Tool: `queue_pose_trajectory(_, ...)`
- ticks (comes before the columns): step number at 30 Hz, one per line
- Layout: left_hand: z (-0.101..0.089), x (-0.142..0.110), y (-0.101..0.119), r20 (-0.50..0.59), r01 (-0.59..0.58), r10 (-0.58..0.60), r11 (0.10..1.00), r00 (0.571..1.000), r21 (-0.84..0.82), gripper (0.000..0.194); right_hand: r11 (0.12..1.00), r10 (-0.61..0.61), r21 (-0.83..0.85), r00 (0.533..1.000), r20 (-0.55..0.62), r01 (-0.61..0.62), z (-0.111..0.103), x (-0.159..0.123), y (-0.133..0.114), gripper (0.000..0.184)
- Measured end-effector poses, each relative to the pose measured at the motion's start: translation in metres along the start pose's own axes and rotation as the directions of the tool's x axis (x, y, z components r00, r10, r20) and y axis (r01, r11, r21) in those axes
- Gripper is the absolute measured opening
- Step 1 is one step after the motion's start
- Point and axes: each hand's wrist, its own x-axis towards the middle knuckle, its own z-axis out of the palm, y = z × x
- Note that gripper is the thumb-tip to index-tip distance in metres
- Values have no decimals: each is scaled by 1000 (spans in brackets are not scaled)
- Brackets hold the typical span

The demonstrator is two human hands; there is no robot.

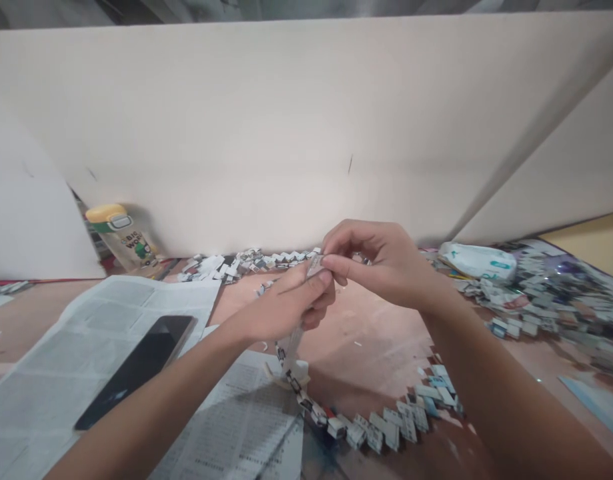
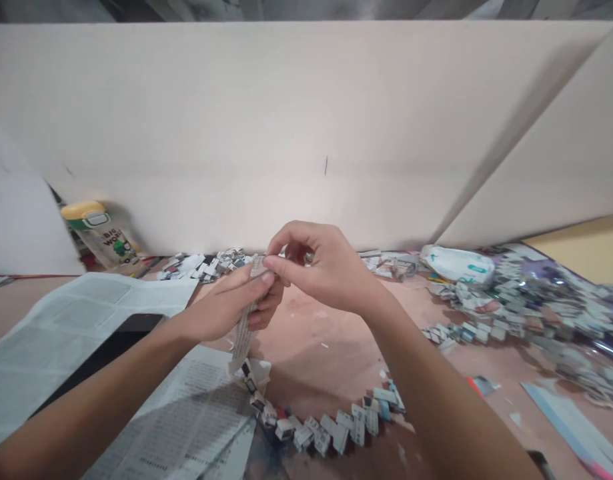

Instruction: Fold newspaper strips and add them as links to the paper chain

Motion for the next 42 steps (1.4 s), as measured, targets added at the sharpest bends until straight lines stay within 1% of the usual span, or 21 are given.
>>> queue_pose_trajectory(3, 1, 0, 1, 35, -7, 5, 998, 999, 58, 23, 997, 31, 71, 999, -11, -30, 0, -2, -1, 10)
queue_pose_trajectory(4, 1, 0, 1, 42, -1, -1, 999, 999, 41, 23, 993, 33, 111, 999, -15, -31, 0, -2, 0, 11)
queue_pose_trajectory(6, 2, -1, 1, 47, 5, -3, 999, 999, -47, 22, 982, 41, 186, 999, -12, -38, -1, -3, 2, 17)
queue_pose_trajectory(8, 3, -1, 0, 45, -1, 8, 989, 999, -145, 20, 975, 73, 210, 997, 8, -73, -2, -2, 4, 25)
queue_pose_trajectory(10, 3, -2, -1, 45, -3, 13, 980, 999, -201, 18, 972, 104, 210, 994, 37, -109, -3, -2, 4, 25)
queue_pose_trajectory(12, 3, -2, -1, 51, -1, 13, 975, 999, -223, 16, 963, 110, 242, 993, 50, -119, -2, -1, 2, 22)
queue_pose_trajectory(15, 4, -2, 0, 69, 7, 9, 975, 998, -220, 14, 947, 108, 299, 993, 37, -114, 0, -1, -2, 23)
queue_pose_trajectory(18, 4, -2, 2, 62, -1, 11, 986, 998, -165, 14, 948, 121, 294, 993, 14, -120, 1, -3, -5, 22)
queue_pose_trajectory(21, 5, -1, 5, 41, -4, 5, 999, 999, -40, 16, 951, 130, 283, 991, -4, -124, 1, -5, -6, 21)
queue_pose_trajectory(24, 5, -1, 6, 52, 11, -13, 999, 999, 47, 19, 950, 136, 287, 991, -16, -126, 0, -6, -6, 21)
queue_pose_trajectory(27, 5, -1, 4, 72, 25, -28, 999, 997, 46, 20, 961, 165, 241, 982, -95, -138, -2, -6, -8, 21)
queue_pose_trajectory(29, 5, -1, 2, 78, 35, -36, 999, 996, 16, 22, 974, 166, 184, 971, -175, -133, -3, -6, -9, 21)
queue_pose_trajectory(31, 5, -1, -1, 88, 51, -48, 998, 995, -28, 23, 981, 154, 148, 964, -219, -123, -4, -6, -10, 21)
queue_pose_trajectory(33, 5, -1, -2, 92, 57, -51, 996, 994, -66, 23, 977, 166, 161, 969, -185, -137, -4, -6, -10, 22)
queue_pose_trajectory(36, 4, -1, -3, 87, 62, -55, 995, 995, -83, 23, 951, 214, 236, 976, -38, -199, -3, -6, -8, 26)
queue_pose_trajectory(38, 4, 0, -3, 78, 67, -60, 994, 995, -84, 23, 936, 211, 283, 977, 23, -209, -2, -7, -6, 28)
queue_pose_trajectory(40, 4, 0, -4, 60, 56, -52, 996, 997, -66, 24, 936, 190, 299, 982, 19, -187, -1, -8, -4, 30)
queue_pose_trajectory(42, 4, 1, -5, 8, 18, -18, 1000, 1000, 6, 27, 946, 180, 278, 984, -15, -169, -1, -8, -3, 30)
